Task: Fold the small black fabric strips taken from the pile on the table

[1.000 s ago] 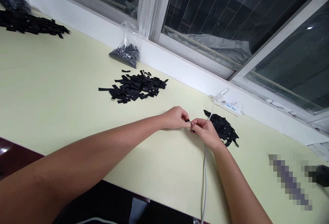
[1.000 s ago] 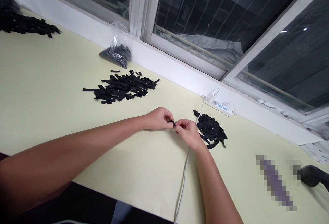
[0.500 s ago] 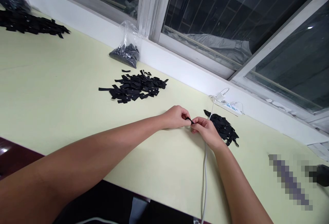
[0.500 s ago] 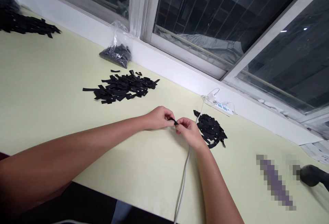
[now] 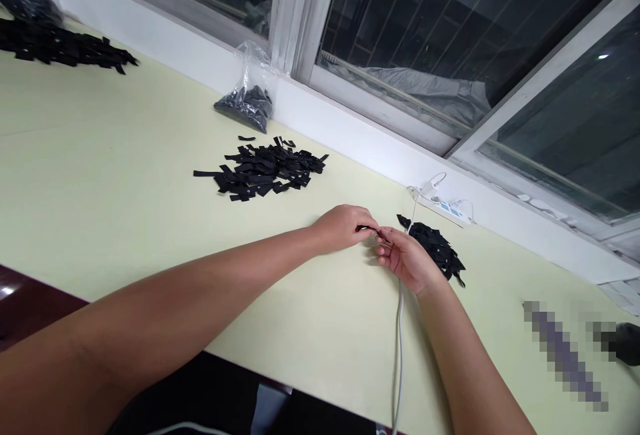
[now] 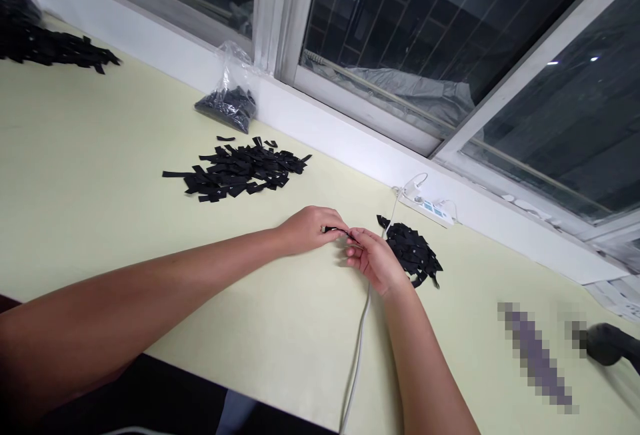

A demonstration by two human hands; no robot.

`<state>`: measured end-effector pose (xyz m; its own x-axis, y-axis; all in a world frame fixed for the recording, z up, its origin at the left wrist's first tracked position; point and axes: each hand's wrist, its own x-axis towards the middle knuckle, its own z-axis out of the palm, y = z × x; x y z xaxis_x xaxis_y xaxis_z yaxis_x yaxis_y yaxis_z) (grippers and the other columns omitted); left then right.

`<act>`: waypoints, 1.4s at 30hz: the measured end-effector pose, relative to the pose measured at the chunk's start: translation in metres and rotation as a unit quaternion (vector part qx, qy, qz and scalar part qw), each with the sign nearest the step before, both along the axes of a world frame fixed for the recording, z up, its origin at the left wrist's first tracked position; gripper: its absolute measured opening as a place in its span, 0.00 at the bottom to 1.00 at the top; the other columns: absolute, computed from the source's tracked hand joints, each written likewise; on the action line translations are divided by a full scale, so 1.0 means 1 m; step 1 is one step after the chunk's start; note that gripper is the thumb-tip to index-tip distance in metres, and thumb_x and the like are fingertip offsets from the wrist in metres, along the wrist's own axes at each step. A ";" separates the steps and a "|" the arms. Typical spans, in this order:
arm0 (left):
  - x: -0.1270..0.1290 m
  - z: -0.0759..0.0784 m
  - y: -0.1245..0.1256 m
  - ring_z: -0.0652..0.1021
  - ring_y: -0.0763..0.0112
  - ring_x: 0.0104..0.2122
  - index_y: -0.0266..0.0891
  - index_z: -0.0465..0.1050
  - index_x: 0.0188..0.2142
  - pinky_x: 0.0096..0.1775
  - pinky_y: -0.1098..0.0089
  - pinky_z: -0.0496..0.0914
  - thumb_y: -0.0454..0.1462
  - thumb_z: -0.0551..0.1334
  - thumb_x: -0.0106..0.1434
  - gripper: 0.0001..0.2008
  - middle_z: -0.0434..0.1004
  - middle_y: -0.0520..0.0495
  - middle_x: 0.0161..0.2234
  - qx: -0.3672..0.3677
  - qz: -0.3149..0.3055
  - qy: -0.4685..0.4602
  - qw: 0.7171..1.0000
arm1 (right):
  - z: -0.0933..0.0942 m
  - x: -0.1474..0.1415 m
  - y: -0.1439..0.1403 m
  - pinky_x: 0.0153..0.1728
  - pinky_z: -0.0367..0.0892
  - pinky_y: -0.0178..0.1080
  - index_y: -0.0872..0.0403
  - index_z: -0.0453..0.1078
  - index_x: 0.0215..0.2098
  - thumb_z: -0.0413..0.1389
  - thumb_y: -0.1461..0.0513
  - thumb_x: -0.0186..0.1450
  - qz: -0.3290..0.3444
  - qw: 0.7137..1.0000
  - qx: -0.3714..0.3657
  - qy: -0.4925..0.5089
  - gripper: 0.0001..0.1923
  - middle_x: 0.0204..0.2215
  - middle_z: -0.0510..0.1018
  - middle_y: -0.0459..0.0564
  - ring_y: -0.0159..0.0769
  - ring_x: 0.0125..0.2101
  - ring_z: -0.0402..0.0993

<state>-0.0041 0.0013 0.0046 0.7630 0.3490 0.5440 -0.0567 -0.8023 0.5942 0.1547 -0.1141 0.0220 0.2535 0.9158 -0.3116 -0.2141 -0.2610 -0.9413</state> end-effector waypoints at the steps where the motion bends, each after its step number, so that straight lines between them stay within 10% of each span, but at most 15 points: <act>1: 0.000 0.000 0.000 0.78 0.69 0.40 0.42 0.80 0.43 0.44 0.69 0.70 0.33 0.60 0.65 0.11 0.80 0.49 0.40 0.002 0.004 0.005 1.000 | 0.001 -0.001 0.000 0.24 0.69 0.30 0.54 0.71 0.36 0.65 0.57 0.57 -0.009 1.000 0.002 -0.016 0.12 0.29 0.72 0.43 0.25 0.24 0.68; 8: -0.001 -0.002 0.000 0.76 0.70 0.35 0.39 0.78 0.44 0.41 0.68 0.70 0.35 0.60 0.65 0.10 0.79 0.47 0.41 0.002 0.024 0.018 1.000 | 0.008 0.036 -0.006 0.25 0.71 0.34 0.54 0.72 0.38 0.66 0.50 0.52 -0.098 0.947 0.020 -0.305 0.21 0.30 0.75 0.46 0.30 0.26 0.71; 14: -0.003 0.000 -0.003 0.75 0.73 0.31 0.40 0.78 0.42 0.38 0.68 0.69 0.37 0.59 0.66 0.10 0.78 0.48 0.40 -0.023 0.014 0.042 0.999 | 0.004 0.112 -0.028 0.29 0.69 0.41 0.52 0.74 0.37 0.64 0.50 0.51 -0.260 0.818 -0.073 -0.508 0.20 0.33 0.80 0.51 0.38 0.28 0.75; 19: -0.004 -0.001 -0.004 0.75 0.72 0.32 0.40 0.78 0.41 0.38 0.68 0.69 0.37 0.58 0.67 0.10 0.79 0.47 0.41 -0.029 0.010 0.058 0.998 | -0.013 0.145 -0.040 0.38 0.70 0.49 0.52 0.72 0.37 0.63 0.49 0.50 -0.341 0.757 -0.163 -0.533 0.20 0.34 0.80 0.52 0.45 0.32 0.75; 29: -0.004 0.000 -0.004 0.76 0.70 0.34 0.40 0.77 0.41 0.40 0.66 0.69 0.37 0.56 0.67 0.11 0.79 0.48 0.41 -0.018 0.027 0.070 0.997 | -0.021 0.147 -0.040 0.45 0.69 0.50 0.55 0.66 0.49 0.53 0.48 0.59 -0.483 0.718 -0.104 -0.490 0.25 0.44 0.77 0.58 0.47 0.40 0.74; 34: -0.002 -0.005 0.001 0.75 0.63 0.46 0.40 0.75 0.43 0.46 0.63 0.69 0.39 0.56 0.67 0.11 0.79 0.46 0.43 -0.002 0.061 0.071 0.996 | -0.018 0.134 -0.033 0.53 0.64 0.52 0.55 0.67 0.54 0.48 0.50 0.62 -0.446 0.724 -0.089 -0.519 0.27 0.51 0.74 0.60 0.50 0.50 0.71; 42: -0.002 -0.010 0.003 0.73 0.60 0.48 0.39 0.74 0.46 0.49 0.62 0.68 0.41 0.57 0.67 0.13 0.77 0.44 0.47 0.032 0.065 0.107 0.992 | -0.038 0.104 -0.011 0.63 0.37 0.67 0.47 0.50 0.70 0.37 0.41 0.66 -0.150 0.709 -0.193 -0.662 0.39 0.71 0.44 0.52 0.57 0.69 0.33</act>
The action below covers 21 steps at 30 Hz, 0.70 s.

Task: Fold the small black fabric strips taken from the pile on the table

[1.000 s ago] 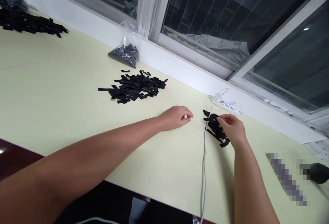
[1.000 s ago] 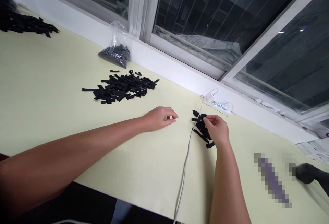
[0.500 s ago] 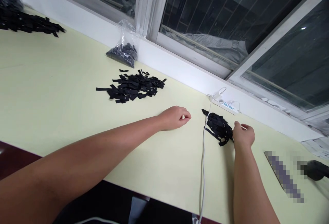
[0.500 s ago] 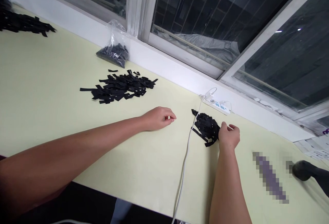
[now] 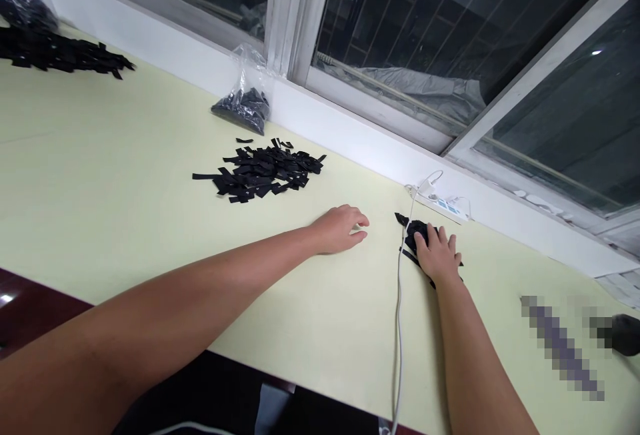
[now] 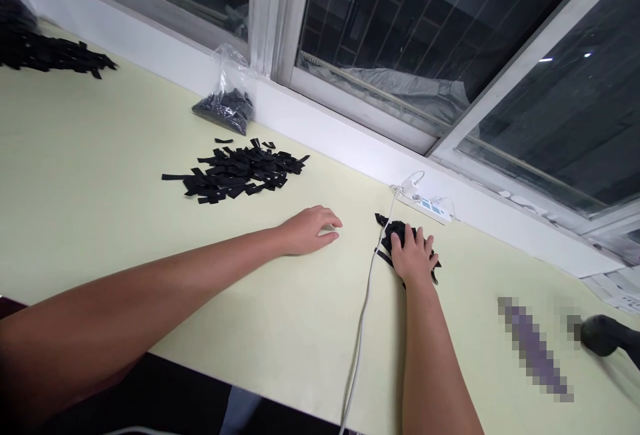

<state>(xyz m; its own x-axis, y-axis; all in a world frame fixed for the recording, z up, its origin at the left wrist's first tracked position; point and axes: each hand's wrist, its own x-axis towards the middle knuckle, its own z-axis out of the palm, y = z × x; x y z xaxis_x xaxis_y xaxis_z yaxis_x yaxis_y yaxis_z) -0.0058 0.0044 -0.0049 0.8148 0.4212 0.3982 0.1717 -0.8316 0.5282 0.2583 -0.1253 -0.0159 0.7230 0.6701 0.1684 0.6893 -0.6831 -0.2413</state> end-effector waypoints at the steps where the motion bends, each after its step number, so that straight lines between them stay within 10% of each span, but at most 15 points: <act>1: 0.000 0.000 0.000 0.73 0.60 0.49 0.39 0.74 0.46 0.50 0.62 0.68 0.41 0.57 0.67 0.13 0.77 0.44 0.47 0.001 -0.001 0.003 1.000 | -0.002 -0.001 0.001 0.63 0.38 0.68 0.46 0.50 0.70 0.36 0.41 0.66 0.003 1.000 -0.017 0.009 0.39 0.71 0.45 0.51 0.57 0.69 0.34; 9: -0.002 0.001 -0.001 0.73 0.61 0.49 0.39 0.74 0.47 0.52 0.62 0.66 0.42 0.56 0.67 0.14 0.77 0.44 0.48 -0.006 -0.003 0.009 1.000 | -0.002 0.002 0.000 0.63 0.40 0.66 0.45 0.50 0.70 0.37 0.41 0.67 -0.002 1.000 0.003 0.020 0.38 0.71 0.47 0.51 0.55 0.69 0.40; 16: -0.001 0.001 -0.001 0.73 0.61 0.49 0.40 0.74 0.46 0.51 0.61 0.68 0.42 0.55 0.68 0.14 0.76 0.45 0.48 0.003 0.006 0.011 1.000 | 0.014 -0.006 -0.005 0.61 0.56 0.49 0.57 0.63 0.63 0.34 0.48 0.70 0.023 0.966 0.257 -0.020 0.34 0.59 0.69 0.57 0.47 0.60 0.61; 21: -0.008 0.008 0.020 0.61 0.52 0.63 0.39 0.74 0.48 0.61 0.51 0.58 0.43 0.58 0.65 0.16 0.62 0.39 0.62 0.054 0.218 0.012 0.974 | 0.018 -0.032 -0.001 0.58 0.58 0.48 0.55 0.67 0.59 0.36 0.48 0.70 0.061 0.957 0.282 -0.012 0.32 0.55 0.73 0.56 0.47 0.58 0.65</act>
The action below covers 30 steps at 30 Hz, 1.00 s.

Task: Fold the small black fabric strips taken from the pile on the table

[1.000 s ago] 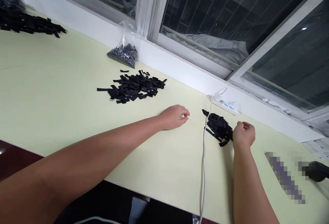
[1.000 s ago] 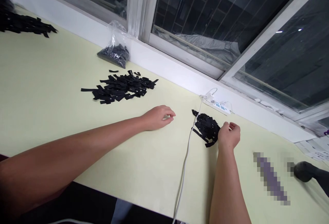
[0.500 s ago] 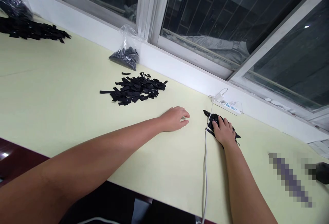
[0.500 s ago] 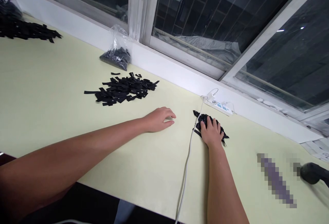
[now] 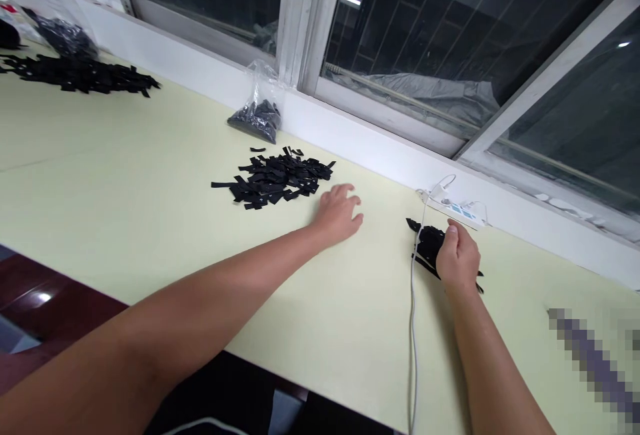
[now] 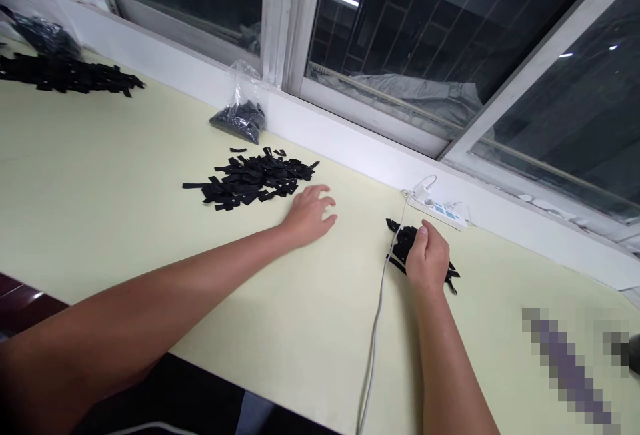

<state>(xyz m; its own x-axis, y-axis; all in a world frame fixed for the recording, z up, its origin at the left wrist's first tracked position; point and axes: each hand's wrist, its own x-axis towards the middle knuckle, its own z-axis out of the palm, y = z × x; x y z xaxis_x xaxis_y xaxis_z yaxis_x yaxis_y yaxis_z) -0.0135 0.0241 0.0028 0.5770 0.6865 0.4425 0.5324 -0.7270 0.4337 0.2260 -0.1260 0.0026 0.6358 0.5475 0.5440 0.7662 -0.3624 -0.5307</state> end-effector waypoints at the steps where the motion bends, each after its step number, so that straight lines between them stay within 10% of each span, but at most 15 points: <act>1: -0.003 0.001 0.007 0.55 0.49 0.66 0.38 0.72 0.52 0.63 0.48 0.54 0.44 0.58 0.64 0.20 0.56 0.37 0.66 -0.002 0.057 0.013 0.998 | 0.000 -0.005 0.002 0.58 0.58 0.47 0.55 0.68 0.59 0.36 0.48 0.70 0.021 1.000 -0.009 0.003 0.31 0.55 0.73 0.56 0.47 0.57 0.65; 6: -0.016 -0.004 0.033 0.38 0.44 0.70 0.35 0.56 0.66 0.65 0.42 0.38 0.54 0.54 0.64 0.37 0.37 0.36 0.72 -0.104 0.192 0.140 0.966 | -0.003 -0.018 0.007 0.59 0.57 0.46 0.52 0.68 0.59 0.37 0.46 0.70 0.084 0.995 -0.046 0.039 0.31 0.57 0.72 0.54 0.45 0.58 0.64; 13: -0.016 -0.009 0.031 0.42 0.49 0.70 0.28 0.47 0.69 0.66 0.46 0.37 0.56 0.42 0.67 0.41 0.38 0.31 0.71 -0.116 0.153 0.209 0.959 | -0.005 -0.012 0.009 0.62 0.54 0.49 0.57 0.65 0.62 0.37 0.46 0.69 0.060 0.992 -0.108 0.007 0.34 0.58 0.70 0.58 0.48 0.60 0.61; 20: -0.012 -0.011 0.026 0.44 0.52 0.70 0.30 0.49 0.69 0.67 0.48 0.38 0.55 0.43 0.67 0.40 0.41 0.33 0.71 -0.097 0.119 0.201 0.968 | -0.017 0.017 0.005 0.63 0.36 0.68 0.49 0.51 0.70 0.34 0.43 0.68 -0.085 0.972 -0.219 -0.017 0.37 0.71 0.44 0.53 0.57 0.70 0.31; 30: -0.012 -0.013 0.026 0.46 0.50 0.70 0.29 0.51 0.68 0.67 0.48 0.39 0.55 0.44 0.67 0.39 0.42 0.32 0.70 -0.093 0.112 0.188 0.971 | -0.028 0.031 0.004 0.63 0.40 0.67 0.49 0.48 0.71 0.34 0.42 0.67 -0.067 0.947 -0.311 0.043 0.39 0.71 0.45 0.51 0.54 0.69 0.39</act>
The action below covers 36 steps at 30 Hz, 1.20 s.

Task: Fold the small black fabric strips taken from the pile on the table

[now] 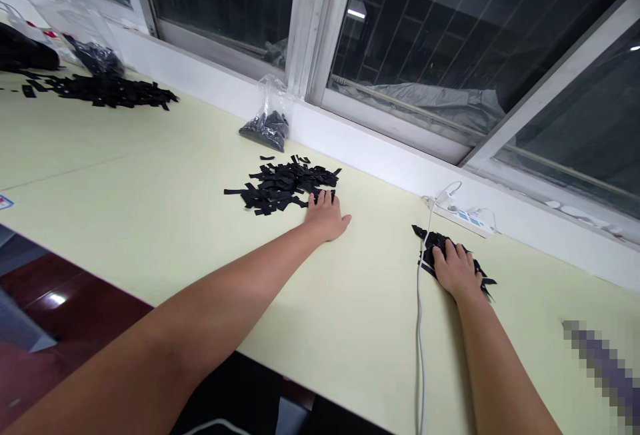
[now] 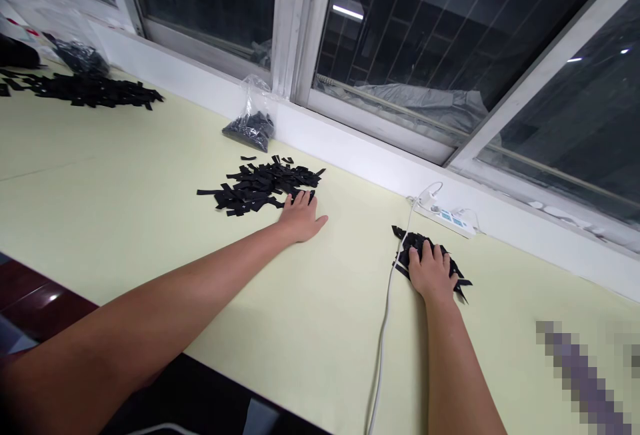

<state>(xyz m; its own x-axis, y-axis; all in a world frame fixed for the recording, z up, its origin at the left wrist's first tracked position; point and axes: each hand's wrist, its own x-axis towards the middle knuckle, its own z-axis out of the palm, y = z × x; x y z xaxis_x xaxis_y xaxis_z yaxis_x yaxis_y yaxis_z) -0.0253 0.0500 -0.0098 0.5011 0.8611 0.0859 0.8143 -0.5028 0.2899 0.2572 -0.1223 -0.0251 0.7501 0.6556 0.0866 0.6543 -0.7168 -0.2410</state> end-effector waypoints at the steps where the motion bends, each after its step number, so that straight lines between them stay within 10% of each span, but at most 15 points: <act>1: 0.000 0.000 0.000 0.46 0.51 0.70 0.29 0.51 0.68 0.67 0.48 0.39 0.55 0.44 0.67 0.39 0.42 0.33 0.71 0.001 0.001 0.000 1.000 | 0.000 0.000 0.000 0.63 0.40 0.67 0.49 0.48 0.71 0.34 0.41 0.67 -0.001 1.000 0.000 0.000 0.39 0.71 0.45 0.51 0.55 0.69 0.39; 11: 0.000 0.002 -0.002 0.42 0.50 0.70 0.27 0.49 0.69 0.66 0.44 0.34 0.54 0.43 0.68 0.40 0.38 0.33 0.71 -0.011 -0.023 0.015 1.000 | 0.001 -0.004 -0.001 0.61 0.39 0.71 0.48 0.50 0.69 0.33 0.42 0.68 0.003 0.999 0.015 -0.041 0.37 0.70 0.47 0.55 0.56 0.69 0.41; 20: 0.005 0.005 -0.025 0.45 0.47 0.69 0.27 0.53 0.67 0.65 0.39 0.31 0.50 0.49 0.69 0.35 0.47 0.33 0.70 0.039 -0.179 -0.037 0.982 | 0.025 -0.034 0.002 0.64 0.40 0.65 0.57 0.60 0.65 0.40 0.48 0.68 0.095 0.962 0.223 -0.128 0.33 0.64 0.63 0.60 0.55 0.66 0.50; 26: 0.020 0.004 -0.044 0.75 0.63 0.51 0.38 0.73 0.53 0.53 0.65 0.69 0.39 0.55 0.67 0.17 0.77 0.42 0.52 -0.059 -0.288 -0.272 0.916 | 0.025 -0.076 0.012 0.50 0.68 0.48 0.51 0.70 0.55 0.53 0.47 0.64 0.219 0.922 0.271 0.168 0.26 0.46 0.80 0.55 0.44 0.46 0.75; 36: 0.026 -0.002 -0.047 0.79 0.68 0.37 0.39 0.78 0.42 0.40 0.69 0.72 0.27 0.56 0.57 0.16 0.82 0.47 0.39 -0.174 -0.252 -0.359 0.882 | 0.024 -0.096 0.020 0.38 0.66 0.39 0.54 0.74 0.41 0.63 0.49 0.57 0.254 0.856 0.233 0.385 0.21 0.33 0.81 0.52 0.36 0.35 0.75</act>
<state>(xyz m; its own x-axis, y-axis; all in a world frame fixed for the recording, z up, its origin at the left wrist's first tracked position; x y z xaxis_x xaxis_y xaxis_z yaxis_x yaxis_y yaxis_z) 0.0004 0.0027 -0.0123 0.7521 0.5807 0.3115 0.0568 -0.5281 0.8473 0.1611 -0.1023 -0.0014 0.3312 0.9429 0.0343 0.3707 -0.0966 -0.9237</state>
